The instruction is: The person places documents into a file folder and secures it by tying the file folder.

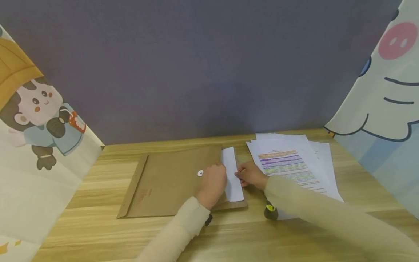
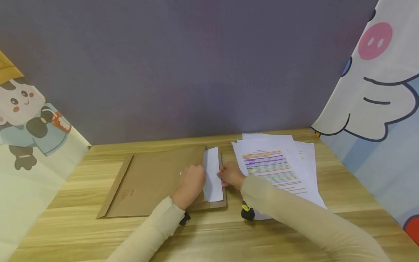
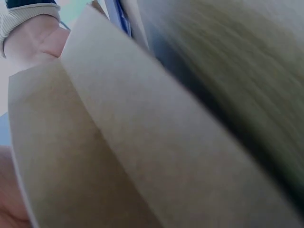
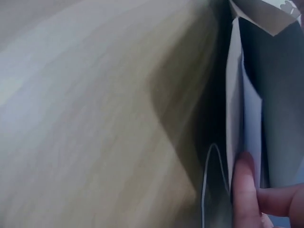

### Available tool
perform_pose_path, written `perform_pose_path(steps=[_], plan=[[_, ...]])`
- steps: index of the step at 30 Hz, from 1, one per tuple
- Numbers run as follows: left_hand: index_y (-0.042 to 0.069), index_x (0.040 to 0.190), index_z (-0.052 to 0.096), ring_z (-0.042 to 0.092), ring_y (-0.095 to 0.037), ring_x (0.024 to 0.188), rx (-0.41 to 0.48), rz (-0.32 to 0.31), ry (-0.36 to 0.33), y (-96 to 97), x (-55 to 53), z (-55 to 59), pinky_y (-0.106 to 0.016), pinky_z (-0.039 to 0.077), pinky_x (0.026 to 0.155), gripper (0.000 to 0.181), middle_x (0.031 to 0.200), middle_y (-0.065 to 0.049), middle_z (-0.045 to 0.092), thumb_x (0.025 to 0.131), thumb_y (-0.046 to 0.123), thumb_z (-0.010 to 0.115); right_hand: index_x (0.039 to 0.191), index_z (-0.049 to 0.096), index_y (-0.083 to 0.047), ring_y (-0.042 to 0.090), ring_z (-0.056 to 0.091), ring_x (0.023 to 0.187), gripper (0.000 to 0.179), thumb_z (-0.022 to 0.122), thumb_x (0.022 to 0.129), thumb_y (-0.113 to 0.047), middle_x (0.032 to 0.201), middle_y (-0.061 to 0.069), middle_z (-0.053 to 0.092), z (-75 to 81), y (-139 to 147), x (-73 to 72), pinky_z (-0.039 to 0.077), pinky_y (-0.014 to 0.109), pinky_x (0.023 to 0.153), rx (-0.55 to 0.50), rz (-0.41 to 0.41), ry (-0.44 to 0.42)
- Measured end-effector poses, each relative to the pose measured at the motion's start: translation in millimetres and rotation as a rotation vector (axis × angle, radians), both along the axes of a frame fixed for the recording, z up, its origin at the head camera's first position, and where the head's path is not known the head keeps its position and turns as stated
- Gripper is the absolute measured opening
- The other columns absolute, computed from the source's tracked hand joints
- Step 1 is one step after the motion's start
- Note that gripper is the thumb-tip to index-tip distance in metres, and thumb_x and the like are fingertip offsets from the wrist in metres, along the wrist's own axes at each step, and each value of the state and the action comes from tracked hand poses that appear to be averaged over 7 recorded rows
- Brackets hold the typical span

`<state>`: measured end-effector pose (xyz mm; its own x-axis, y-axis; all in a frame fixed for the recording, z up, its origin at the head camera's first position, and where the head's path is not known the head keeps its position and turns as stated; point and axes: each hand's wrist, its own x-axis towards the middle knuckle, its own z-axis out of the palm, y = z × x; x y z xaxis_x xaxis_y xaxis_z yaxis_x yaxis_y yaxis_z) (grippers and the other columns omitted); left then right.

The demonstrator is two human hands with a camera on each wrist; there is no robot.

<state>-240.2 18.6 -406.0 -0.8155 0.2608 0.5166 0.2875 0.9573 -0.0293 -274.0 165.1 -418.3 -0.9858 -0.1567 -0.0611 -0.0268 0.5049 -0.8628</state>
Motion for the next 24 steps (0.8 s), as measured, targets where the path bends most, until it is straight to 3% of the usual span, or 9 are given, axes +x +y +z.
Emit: perform_pose_path(steps=[6, 15, 19, 24], plan=[[-0.004, 0.087, 0.064, 0.062, -0.018, 0.054, -0.021, 0.001, 0.008, 2.4, 1.2, 0.6, -0.029, 0.046, 0.044, 0.015, 0.062, -0.007, 0.062, 0.082, 0.010, 0.064, 0.075, 0.054, 0.004, 0.010, 0.054, 0.049, 0.012, 0.058, 0.087, 0.003, 0.062, 0.006, 0.052, -3.6, -13, -1.0, 0.054, 0.027, 0.051, -0.020, -0.007, -0.008], [-0.004, 0.086, 0.064, 0.065, -0.020, 0.060, 0.011, -0.035, -0.001, 1.3, 5.2, 2.0, -0.030, 0.050, 0.049, 0.017, 0.065, -0.009, 0.064, 0.084, 0.013, 0.064, 0.083, 0.055, 0.013, 0.015, 0.062, 0.053, 0.009, 0.045, 0.083, 0.012, 0.065, 0.010, 0.062, -9.6, -24, 0.7, 0.056, 0.034, 0.055, -0.214, 0.149, -0.054], [-0.001, 0.082, 0.065, 0.064, -0.019, 0.058, 0.015, -0.029, 0.028, 1.2, 5.4, 1.8, -0.030, 0.049, 0.047, 0.013, 0.062, -0.008, 0.064, 0.084, 0.012, 0.063, 0.079, 0.055, 0.013, 0.019, 0.064, 0.057, 0.013, 0.042, 0.080, 0.014, 0.067, 0.012, 0.064, -14.6, -26, -2.0, 0.056, 0.037, 0.056, -0.229, 0.173, -0.042], [0.001, 0.078, 0.065, 0.063, -0.018, 0.054, 0.021, -0.012, 0.068, 1.2, 4.5, 1.3, -0.029, 0.047, 0.044, 0.010, 0.059, -0.006, 0.063, 0.082, 0.010, 0.063, 0.086, 0.057, 0.018, 0.021, 0.064, 0.059, 0.023, 0.035, 0.080, 0.015, 0.070, 0.016, 0.065, -17.5, -29, -5.6, 0.056, 0.038, 0.056, -0.197, 0.177, -0.003]])
